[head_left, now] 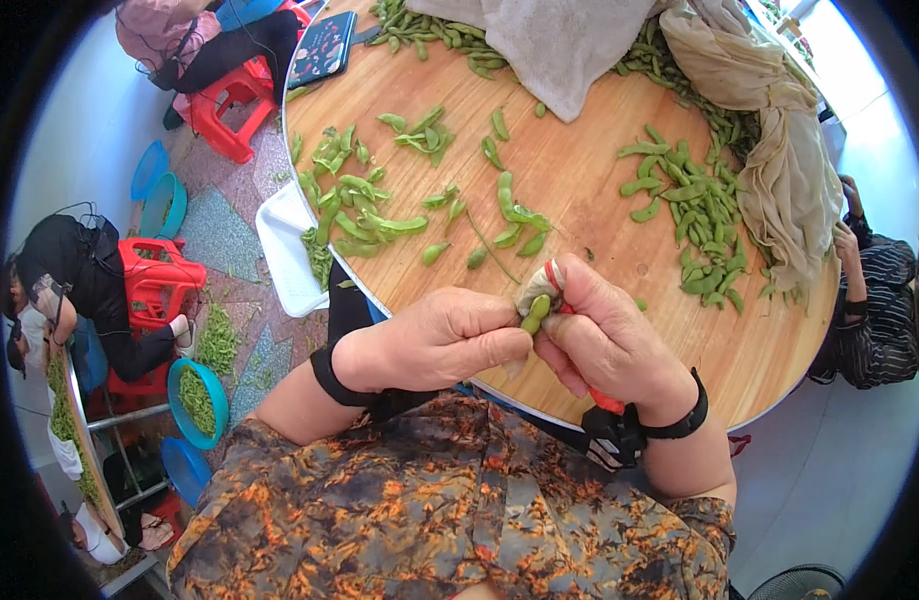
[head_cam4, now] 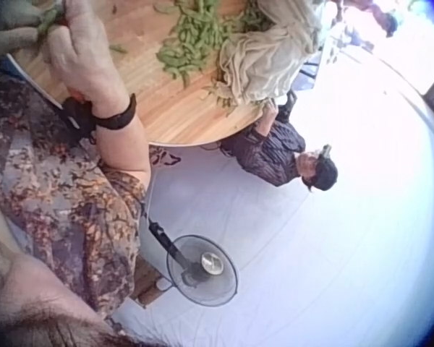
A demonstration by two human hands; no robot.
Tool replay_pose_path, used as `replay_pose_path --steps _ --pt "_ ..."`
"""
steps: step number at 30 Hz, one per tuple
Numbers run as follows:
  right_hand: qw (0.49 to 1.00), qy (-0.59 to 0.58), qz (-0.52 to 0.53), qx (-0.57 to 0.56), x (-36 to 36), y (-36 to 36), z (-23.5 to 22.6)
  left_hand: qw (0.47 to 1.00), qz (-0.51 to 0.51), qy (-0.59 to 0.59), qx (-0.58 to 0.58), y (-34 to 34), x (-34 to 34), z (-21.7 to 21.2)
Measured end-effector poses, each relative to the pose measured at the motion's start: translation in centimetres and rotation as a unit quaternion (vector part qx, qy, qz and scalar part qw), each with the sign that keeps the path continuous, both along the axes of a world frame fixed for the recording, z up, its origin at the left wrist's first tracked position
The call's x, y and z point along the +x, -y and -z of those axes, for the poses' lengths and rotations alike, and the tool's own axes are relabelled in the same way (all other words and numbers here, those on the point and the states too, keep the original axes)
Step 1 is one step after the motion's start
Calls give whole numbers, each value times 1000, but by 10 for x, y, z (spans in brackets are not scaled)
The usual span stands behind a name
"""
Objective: The person peels edamame pods by hand, placing the beans into a blue bowl and the empty pods onto the table. They then gather the remaining edamame pods from the table and place them into a white basket.
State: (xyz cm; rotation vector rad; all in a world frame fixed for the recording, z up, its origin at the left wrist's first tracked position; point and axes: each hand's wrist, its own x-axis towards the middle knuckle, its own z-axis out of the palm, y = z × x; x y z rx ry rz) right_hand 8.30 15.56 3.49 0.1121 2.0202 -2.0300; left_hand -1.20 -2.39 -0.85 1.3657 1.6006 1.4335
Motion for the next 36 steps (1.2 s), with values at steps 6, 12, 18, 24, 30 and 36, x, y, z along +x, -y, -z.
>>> replay_pose_path --steps 6,12,18,24,30,36 --pt "957 96 -32 -273 5 1 -4 782 117 608 -70 8 12 -8" --pt "995 42 48 -73 2 -12 -2 979 -53 187 -58 4 7 -8" --pt "914 -271 30 301 5 6 10 998 -49 -27 -40 -6 1 -8" --pt "996 89 -30 -5 -1 -10 -2 943 36 319 -89 -8 3 -11" --pt "997 28 -2 76 -3 -5 2 895 37 428 -118 -6 4 1" --pt "971 -117 -4 209 1 -9 12 881 23 458 -113 -11 5 -1"
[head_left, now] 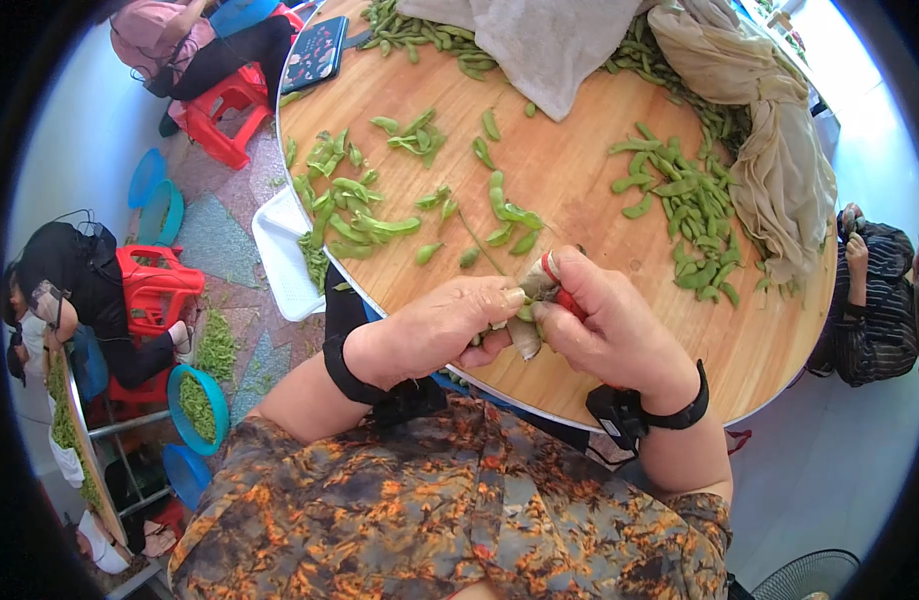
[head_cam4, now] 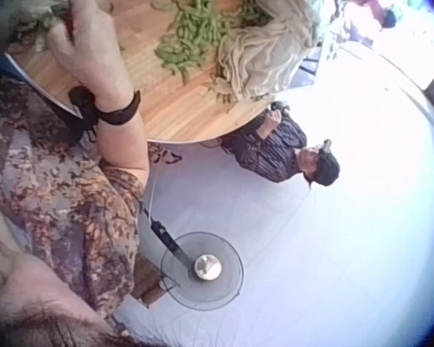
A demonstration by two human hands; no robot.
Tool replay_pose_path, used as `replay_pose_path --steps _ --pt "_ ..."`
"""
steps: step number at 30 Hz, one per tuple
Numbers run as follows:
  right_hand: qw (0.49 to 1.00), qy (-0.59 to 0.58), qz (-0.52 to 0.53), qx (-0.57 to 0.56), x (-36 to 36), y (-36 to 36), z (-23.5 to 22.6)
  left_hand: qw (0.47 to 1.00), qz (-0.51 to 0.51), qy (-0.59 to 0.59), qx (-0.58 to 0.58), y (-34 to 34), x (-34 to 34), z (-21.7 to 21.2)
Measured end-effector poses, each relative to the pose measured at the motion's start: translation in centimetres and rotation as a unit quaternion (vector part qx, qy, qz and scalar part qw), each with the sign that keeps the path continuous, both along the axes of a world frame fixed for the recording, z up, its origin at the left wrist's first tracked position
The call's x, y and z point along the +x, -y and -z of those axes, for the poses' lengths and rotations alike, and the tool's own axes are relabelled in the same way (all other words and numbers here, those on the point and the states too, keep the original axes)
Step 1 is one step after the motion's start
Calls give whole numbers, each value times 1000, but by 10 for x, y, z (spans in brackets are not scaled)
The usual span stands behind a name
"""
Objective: The person peels edamame pods by hand, placing the beans into a blue bowl and the empty pods onto the table. They then gather the remaining edamame pods from the table and place them into a white basket.
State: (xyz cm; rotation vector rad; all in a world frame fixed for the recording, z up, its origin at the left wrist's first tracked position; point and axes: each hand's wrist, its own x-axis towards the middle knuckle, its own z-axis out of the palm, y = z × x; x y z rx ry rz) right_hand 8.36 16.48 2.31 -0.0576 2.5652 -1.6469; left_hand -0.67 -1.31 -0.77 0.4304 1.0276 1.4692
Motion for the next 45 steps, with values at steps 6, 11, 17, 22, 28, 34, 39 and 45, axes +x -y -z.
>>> replay_pose_path --steps 6,11,17,22,28,34,39,45 --pt "1000 -4 -19 -25 1 0 0 999 15 -32 -18 1 1 -1" --pt "966 145 -3 -212 -1 0 -14 999 30 -34 -9 1 1 -3" --pt "933 200 35 -297 -1 12 -14 995 -12 -75 63 5 7 1" --pt "986 74 63 -135 3 15 -5 994 -81 -72 29 -2 13 -1" --pt "995 -62 67 38 3 10 -1 989 -113 -91 29 -3 14 5" --pt "992 -92 64 60 3 8 0 985 -112 -119 54 -3 15 14" --pt "987 -103 66 101 1 11 -2 986 -112 -101 66 -6 13 14" --pt "999 39 23 -25 0 0 -7 990 -77 -95 67 -3 13 7"
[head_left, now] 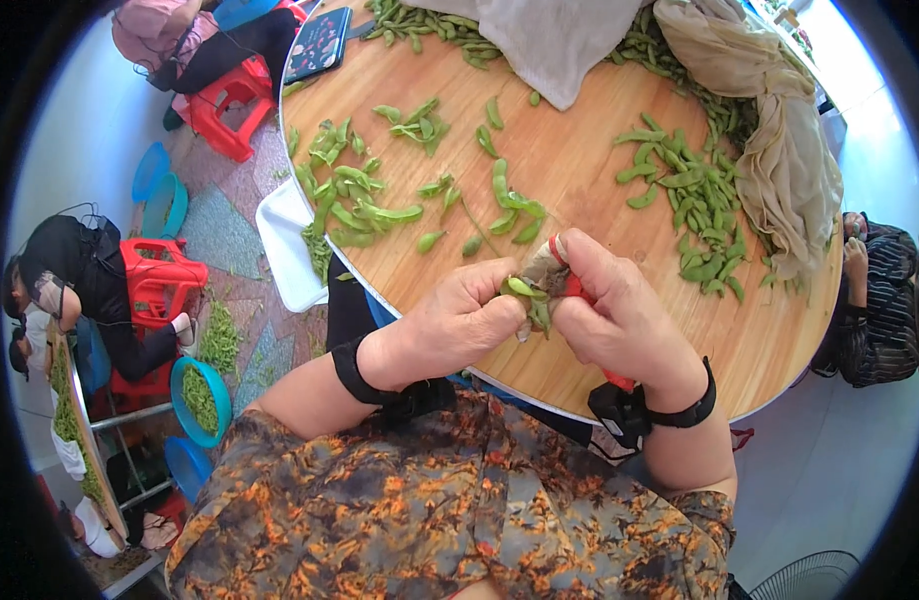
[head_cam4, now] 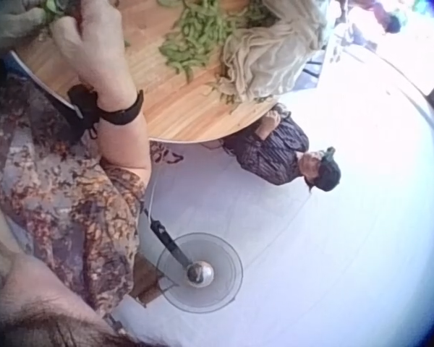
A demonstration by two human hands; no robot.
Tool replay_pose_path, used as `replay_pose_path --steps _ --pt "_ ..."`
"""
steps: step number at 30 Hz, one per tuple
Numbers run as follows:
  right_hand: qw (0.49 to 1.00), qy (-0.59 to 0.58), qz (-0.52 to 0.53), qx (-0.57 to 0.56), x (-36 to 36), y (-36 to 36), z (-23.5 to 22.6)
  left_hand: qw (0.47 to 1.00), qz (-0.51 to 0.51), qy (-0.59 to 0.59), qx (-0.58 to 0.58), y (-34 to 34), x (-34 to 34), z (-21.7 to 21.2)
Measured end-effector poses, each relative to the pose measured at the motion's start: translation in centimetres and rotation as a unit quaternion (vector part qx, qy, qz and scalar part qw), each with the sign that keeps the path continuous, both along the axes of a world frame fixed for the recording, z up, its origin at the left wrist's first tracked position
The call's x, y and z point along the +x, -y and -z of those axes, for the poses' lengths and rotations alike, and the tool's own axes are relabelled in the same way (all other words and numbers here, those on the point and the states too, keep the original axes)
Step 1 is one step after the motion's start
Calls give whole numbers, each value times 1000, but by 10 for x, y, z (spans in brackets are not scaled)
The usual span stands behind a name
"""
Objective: The person peels edamame pods by hand, placing the beans into a blue bowl and the empty pods onto the table. They then gather the remaining edamame pods from the table and place them into a white basket.
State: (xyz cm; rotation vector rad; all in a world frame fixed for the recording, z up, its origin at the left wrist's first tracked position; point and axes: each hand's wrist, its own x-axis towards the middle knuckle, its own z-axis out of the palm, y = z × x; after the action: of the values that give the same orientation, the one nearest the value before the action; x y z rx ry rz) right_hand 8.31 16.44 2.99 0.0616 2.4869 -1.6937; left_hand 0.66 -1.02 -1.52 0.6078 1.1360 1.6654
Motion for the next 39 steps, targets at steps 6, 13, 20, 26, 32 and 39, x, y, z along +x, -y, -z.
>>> replay_pose_path --steps 6,13,20,26,32,39 --pt "947 147 19 -285 -4 -2 -4 999 3 1 41 -2 0 6" --pt "985 64 85 -137 0 -2 1 998 9 64 -28 13 -4 1" --pt "970 -183 147 56 5 20 16 996 41 33 -75 4 -1 -7" --pt "949 -261 158 80 9 28 16 998 19 65 -12 -1 4 -10" --pt "961 -196 192 25 9 34 18 982 -4 188 29 -4 14 -6" --pt "923 -297 220 108 -5 20 24 961 83 261 -45 23 -2 -13"
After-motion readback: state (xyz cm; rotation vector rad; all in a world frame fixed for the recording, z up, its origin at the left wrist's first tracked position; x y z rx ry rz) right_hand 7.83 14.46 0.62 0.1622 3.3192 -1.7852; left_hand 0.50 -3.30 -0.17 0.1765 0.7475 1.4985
